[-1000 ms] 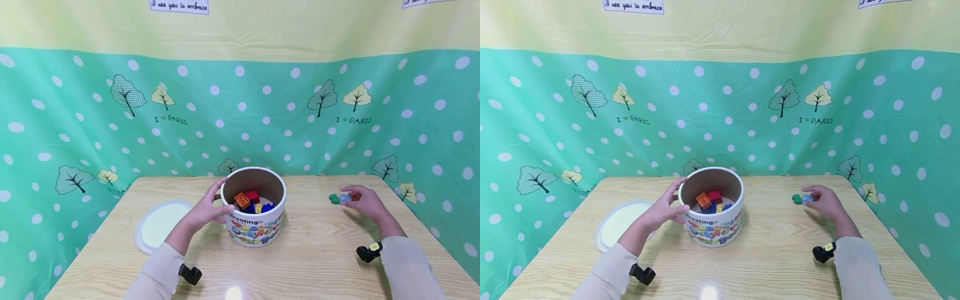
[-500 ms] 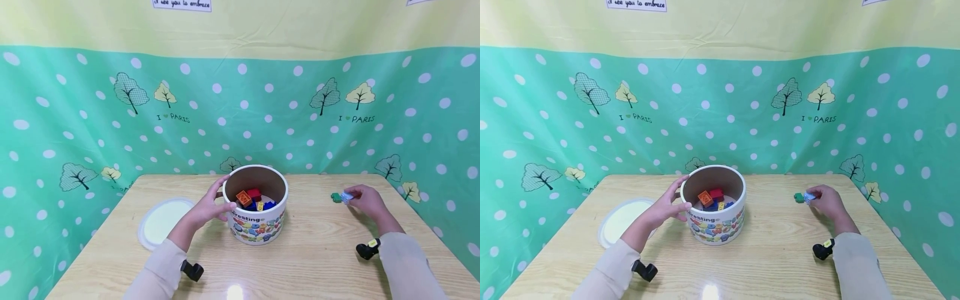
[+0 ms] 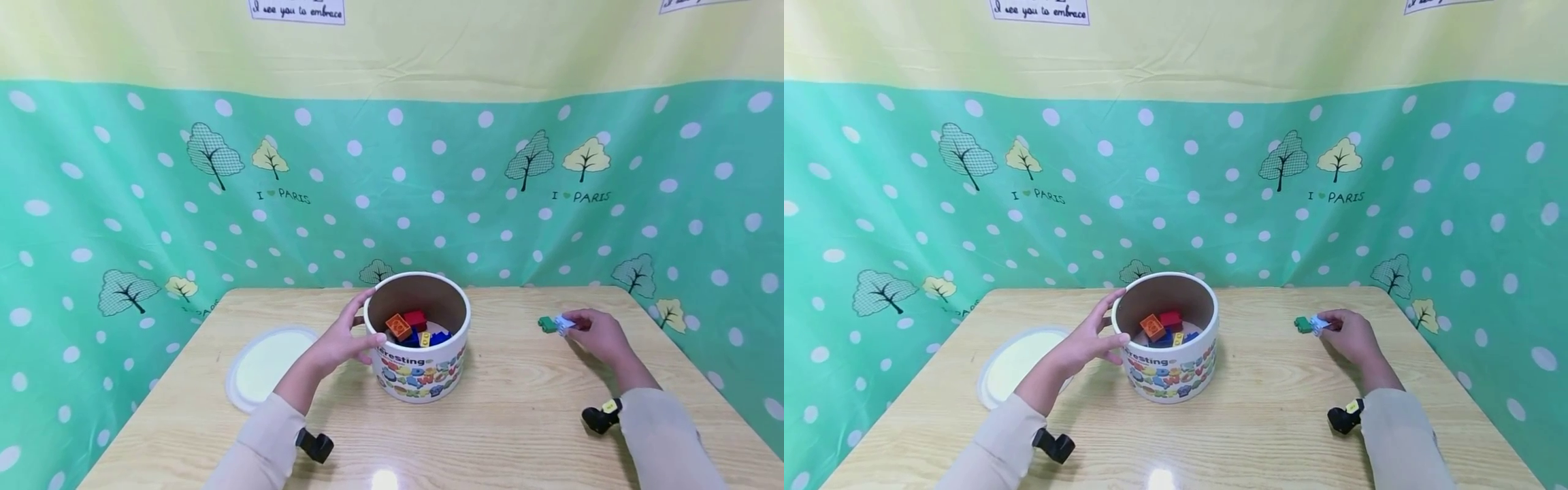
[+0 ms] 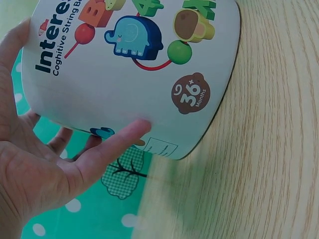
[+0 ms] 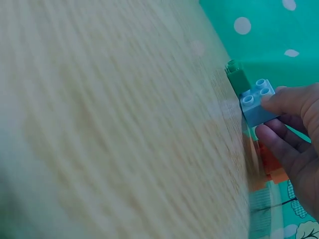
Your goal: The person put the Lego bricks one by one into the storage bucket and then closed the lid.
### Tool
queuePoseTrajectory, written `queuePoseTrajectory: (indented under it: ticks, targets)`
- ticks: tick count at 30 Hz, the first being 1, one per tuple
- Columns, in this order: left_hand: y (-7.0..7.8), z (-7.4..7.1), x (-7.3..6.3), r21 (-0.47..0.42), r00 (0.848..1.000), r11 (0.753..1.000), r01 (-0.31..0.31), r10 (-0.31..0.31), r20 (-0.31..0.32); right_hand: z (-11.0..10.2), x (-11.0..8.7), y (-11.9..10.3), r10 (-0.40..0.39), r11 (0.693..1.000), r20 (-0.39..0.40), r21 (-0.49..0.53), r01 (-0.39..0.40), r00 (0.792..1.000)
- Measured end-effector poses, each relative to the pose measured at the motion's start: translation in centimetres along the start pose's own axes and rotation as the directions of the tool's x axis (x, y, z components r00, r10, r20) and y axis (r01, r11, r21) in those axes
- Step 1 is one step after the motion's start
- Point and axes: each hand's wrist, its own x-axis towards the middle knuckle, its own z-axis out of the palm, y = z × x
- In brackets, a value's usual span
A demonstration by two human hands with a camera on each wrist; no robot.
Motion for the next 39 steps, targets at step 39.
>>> queuePoseTrajectory:
  ticks: [39]
  targets:
    - [-0.2,-0.3,0.0,0.005,1.0,1.0,-0.007,0.007,0.002,-0.8,0.3,-14.3,-0.336,0.92,-0.028,0.205,0.334,0.942]
